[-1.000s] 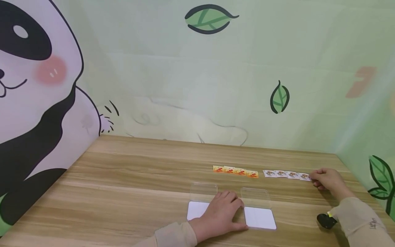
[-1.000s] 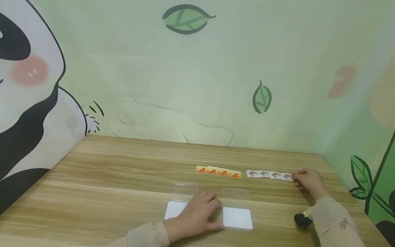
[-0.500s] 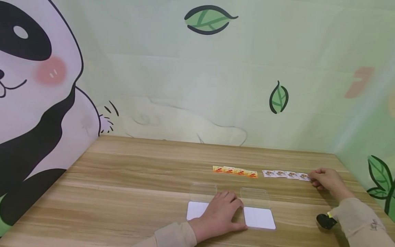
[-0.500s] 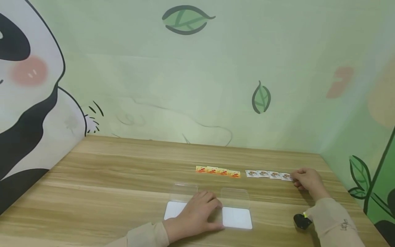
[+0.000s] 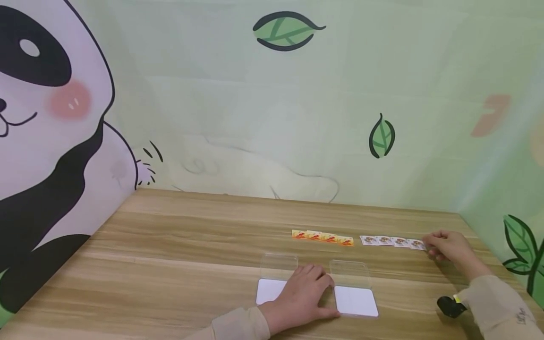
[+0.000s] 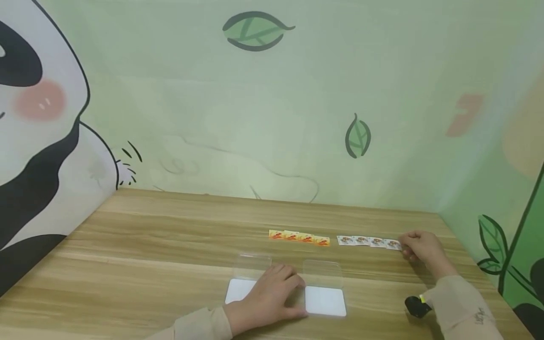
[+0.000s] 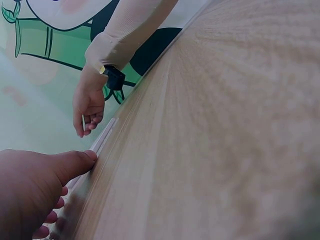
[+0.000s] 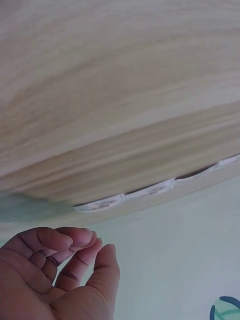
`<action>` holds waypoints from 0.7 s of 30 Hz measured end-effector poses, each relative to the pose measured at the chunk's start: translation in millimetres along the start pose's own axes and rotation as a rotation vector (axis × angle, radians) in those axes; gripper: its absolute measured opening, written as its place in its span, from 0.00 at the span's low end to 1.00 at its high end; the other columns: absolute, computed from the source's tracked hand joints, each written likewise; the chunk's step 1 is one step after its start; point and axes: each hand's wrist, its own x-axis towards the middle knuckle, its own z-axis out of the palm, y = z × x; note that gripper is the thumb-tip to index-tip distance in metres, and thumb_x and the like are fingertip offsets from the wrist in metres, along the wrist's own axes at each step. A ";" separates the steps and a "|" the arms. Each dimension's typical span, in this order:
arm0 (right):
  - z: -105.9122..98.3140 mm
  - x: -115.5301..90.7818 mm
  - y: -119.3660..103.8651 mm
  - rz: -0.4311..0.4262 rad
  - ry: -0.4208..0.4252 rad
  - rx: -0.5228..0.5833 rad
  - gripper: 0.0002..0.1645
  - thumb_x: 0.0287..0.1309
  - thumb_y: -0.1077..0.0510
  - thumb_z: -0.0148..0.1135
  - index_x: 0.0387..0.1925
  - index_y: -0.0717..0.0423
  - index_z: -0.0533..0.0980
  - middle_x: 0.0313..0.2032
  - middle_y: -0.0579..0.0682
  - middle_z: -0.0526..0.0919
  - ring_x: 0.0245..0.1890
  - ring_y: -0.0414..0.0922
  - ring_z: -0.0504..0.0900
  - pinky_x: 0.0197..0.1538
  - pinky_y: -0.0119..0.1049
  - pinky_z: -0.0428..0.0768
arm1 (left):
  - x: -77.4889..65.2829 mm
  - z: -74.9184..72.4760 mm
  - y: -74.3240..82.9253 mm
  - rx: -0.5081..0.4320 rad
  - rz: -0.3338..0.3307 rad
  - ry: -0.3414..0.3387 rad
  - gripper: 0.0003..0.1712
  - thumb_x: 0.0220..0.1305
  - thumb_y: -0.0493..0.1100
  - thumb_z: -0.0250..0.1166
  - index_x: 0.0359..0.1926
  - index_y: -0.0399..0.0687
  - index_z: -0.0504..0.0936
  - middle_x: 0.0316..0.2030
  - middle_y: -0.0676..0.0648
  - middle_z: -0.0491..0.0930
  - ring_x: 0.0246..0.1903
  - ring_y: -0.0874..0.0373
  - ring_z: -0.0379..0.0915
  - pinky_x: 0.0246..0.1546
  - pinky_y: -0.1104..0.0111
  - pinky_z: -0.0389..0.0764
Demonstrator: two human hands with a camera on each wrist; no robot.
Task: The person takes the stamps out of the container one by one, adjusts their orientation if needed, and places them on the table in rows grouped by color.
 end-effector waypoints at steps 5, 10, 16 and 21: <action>-0.4 -4.5 -5.5 -0.022 0.007 -0.024 0.23 0.68 0.56 0.49 0.46 0.78 0.68 0.27 0.38 0.78 0.24 0.31 0.76 0.29 0.28 0.79 | 1.0 0.3 -0.3 -0.008 -0.007 -0.021 0.27 0.53 0.68 0.65 0.46 0.57 0.78 0.44 0.57 0.73 0.51 0.61 0.68 0.58 0.64 0.70; -1.3 -7.1 -7.5 -0.042 0.025 -0.051 0.25 0.69 0.55 0.49 0.48 0.79 0.66 0.30 0.40 0.80 0.25 0.31 0.77 0.31 0.30 0.80 | 2.0 1.2 -0.6 -0.006 -0.008 -0.029 0.27 0.54 0.69 0.64 0.46 0.57 0.78 0.44 0.57 0.73 0.51 0.61 0.68 0.59 0.63 0.70; 0.0 -9.9 -9.6 -0.085 0.037 -0.081 0.25 0.69 0.56 0.48 0.48 0.80 0.67 0.34 0.48 0.83 0.26 0.32 0.79 0.31 0.33 0.81 | 1.3 1.2 -0.6 -0.009 -0.003 -0.011 0.27 0.53 0.68 0.65 0.45 0.57 0.78 0.44 0.57 0.73 0.50 0.61 0.68 0.57 0.64 0.70; 3.4 -14.2 -13.6 -0.109 0.051 -0.106 0.25 0.70 0.56 0.47 0.48 0.80 0.67 0.37 0.57 0.83 0.26 0.33 0.78 0.31 0.33 0.81 | 0.6 1.3 -0.7 -0.001 0.008 0.010 0.27 0.53 0.68 0.65 0.44 0.57 0.79 0.43 0.57 0.73 0.49 0.61 0.68 0.56 0.65 0.71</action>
